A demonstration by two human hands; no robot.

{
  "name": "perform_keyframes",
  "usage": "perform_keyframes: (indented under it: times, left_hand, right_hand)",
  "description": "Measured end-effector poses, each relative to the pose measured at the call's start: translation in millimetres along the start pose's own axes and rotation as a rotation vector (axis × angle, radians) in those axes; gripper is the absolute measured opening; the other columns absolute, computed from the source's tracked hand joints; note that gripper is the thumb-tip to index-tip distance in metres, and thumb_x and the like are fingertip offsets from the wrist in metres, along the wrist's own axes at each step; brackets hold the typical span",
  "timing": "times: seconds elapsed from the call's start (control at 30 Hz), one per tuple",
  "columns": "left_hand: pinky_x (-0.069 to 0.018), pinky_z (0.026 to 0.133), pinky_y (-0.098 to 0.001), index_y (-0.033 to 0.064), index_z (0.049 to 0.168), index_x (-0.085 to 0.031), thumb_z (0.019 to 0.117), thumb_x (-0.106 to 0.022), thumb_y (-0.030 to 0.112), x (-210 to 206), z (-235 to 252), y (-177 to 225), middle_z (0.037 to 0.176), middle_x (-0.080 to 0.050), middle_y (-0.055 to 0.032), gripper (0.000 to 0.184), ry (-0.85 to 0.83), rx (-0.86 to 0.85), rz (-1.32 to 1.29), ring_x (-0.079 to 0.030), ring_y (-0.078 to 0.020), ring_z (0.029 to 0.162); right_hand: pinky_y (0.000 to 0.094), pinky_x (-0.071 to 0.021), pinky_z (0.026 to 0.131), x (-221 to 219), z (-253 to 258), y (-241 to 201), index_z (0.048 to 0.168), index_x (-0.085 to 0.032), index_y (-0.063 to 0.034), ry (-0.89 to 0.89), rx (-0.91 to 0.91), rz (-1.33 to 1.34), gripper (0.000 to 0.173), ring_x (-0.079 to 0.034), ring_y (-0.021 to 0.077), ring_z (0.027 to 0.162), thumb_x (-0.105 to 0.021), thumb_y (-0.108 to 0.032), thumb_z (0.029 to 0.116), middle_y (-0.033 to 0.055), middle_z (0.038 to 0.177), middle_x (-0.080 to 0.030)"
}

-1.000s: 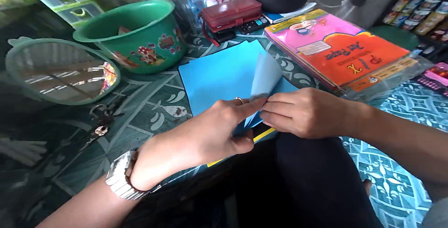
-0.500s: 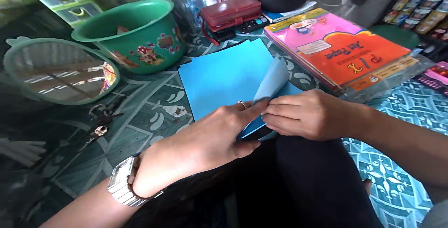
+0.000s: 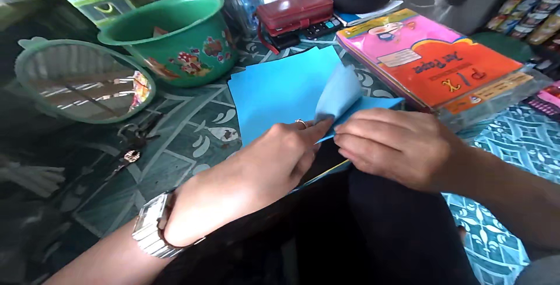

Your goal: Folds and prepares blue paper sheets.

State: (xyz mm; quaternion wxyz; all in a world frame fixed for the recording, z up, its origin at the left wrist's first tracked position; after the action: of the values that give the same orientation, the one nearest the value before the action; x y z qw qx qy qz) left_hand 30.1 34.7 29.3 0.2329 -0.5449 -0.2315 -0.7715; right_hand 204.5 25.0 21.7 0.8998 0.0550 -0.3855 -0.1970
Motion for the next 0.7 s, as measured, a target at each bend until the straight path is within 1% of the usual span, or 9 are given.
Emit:
perform_keyframes:
  times: [0.03,0.13,0.2,0.23,0.3,0.37,0.5,0.63,0.7]
  left_hand:
    - [-0.0501,0.061,-0.0189,0.0061,0.136,-0.064,0.0935,-0.050,0.011,1,0,0,0.090,-0.069,-0.0019,0.045,-0.001,-0.005,0.005,-0.059,-0.0056,0.068]
    - [-0.0486,0.057,-0.0201,0.0037,0.132,-0.065,0.0916,-0.050,0.009,4,1,3,0.080,-0.064,-0.0022,0.044,0.031,-0.021,0.019,-0.057,-0.0074,0.063]
    - [-0.0448,0.053,-0.0189,0.0034,0.135,-0.065,0.0920,-0.048,0.008,8,0,2,0.075,-0.060,-0.0005,0.046,0.061,-0.008,0.027,-0.052,-0.0058,0.060]
    - [-0.0440,0.052,-0.0189,0.0032,0.135,-0.065,0.0929,-0.047,0.008,11,1,2,0.074,-0.060,-0.0005,0.046,0.078,0.000,0.040,-0.052,-0.0058,0.059]
    - [-0.0442,0.053,-0.0199,0.0025,0.136,-0.064,0.0941,-0.046,0.008,16,1,3,0.075,-0.060,-0.0024,0.046,0.114,0.004,0.078,-0.052,-0.0072,0.059]
    - [-0.0463,0.054,-0.0223,0.0019,0.136,-0.063,0.0946,-0.047,0.008,18,2,5,0.079,-0.064,-0.0057,0.045,0.139,0.000,0.107,-0.055,-0.0099,0.060]
    - [-0.0504,0.057,-0.0253,0.0019,0.139,-0.061,0.0946,-0.047,0.007,16,0,6,0.091,-0.069,-0.0105,0.047,0.144,0.011,0.121,-0.061,-0.0137,0.065]
    - [-0.0504,0.055,-0.0265,0.0002,0.139,-0.061,0.0930,-0.047,0.005,14,-1,8,0.096,-0.069,-0.0143,0.048,0.153,0.016,0.165,-0.061,-0.0167,0.063]
    - [-0.0534,0.058,-0.0285,-0.0004,0.141,-0.059,0.0931,-0.047,0.005,14,-1,10,0.101,-0.071,-0.0163,0.050,0.146,0.023,0.183,-0.066,-0.0196,0.068]
  right_hand:
    - [0.0328,-0.0576,0.084,3,1,-6,0.102,-0.072,0.0020,0.011,-0.012,-0.024,0.019,-0.071,0.0249,0.099,-0.058,-0.011,0.1019,0.0154,0.101,-0.074]
    - [0.0325,-0.0548,0.098,11,5,-25,0.107,-0.072,0.0012,0.006,-0.043,-0.016,0.021,-0.070,0.0244,0.113,-0.056,-0.012,0.1036,0.0151,0.110,-0.075]
    - [0.0271,-0.0534,0.099,9,9,-28,0.109,-0.074,-0.0015,-0.083,-0.118,0.101,0.026,-0.069,0.0196,0.114,-0.052,-0.015,0.1059,0.0112,0.112,-0.075]
    - [0.0262,-0.0527,0.099,1,8,-26,0.114,-0.073,-0.0025,-0.172,-0.156,0.137,0.031,-0.068,0.0185,0.116,-0.048,-0.019,0.1078,0.0102,0.116,-0.074]
    - [0.0316,-0.0503,0.105,-20,5,-17,0.124,-0.070,-0.0020,-0.323,-0.196,0.122,0.043,-0.064,0.0228,0.126,-0.040,-0.029,0.1101,0.0124,0.127,-0.071]
    - [0.0416,-0.0431,0.114,-37,1,-6,0.134,-0.065,-0.0027,-0.420,-0.231,0.125,0.051,-0.057,0.0293,0.135,-0.033,-0.034,0.1111,0.0155,0.138,-0.064]
    - [0.0632,-0.0281,0.119,-48,0,3,0.154,-0.048,-0.0116,-0.662,-0.341,0.284,0.054,-0.035,0.0408,0.149,-0.026,-0.038,0.1125,0.0178,0.158,-0.045]
    - [0.0655,-0.0230,0.119,-51,2,6,0.159,-0.041,-0.0153,-0.767,-0.373,0.332,0.053,-0.029,0.0415,0.152,-0.026,-0.038,0.1127,0.0166,0.162,-0.039]
    - [0.0651,-0.0219,0.120,-51,4,7,0.159,-0.040,-0.0159,-0.794,-0.383,0.343,0.053,-0.028,0.0413,0.152,-0.027,-0.037,0.1128,0.0164,0.162,-0.038]
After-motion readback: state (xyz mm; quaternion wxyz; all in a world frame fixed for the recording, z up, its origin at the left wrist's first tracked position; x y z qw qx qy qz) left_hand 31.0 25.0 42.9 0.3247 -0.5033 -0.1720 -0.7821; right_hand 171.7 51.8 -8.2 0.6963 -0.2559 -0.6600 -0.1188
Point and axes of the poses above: each hand's wrist, its own z-axis towards the middle knuckle, its own x-axis out of the back of the hand, y = z × x, the point moved 5 cm from there along z, towards the middle knuckle
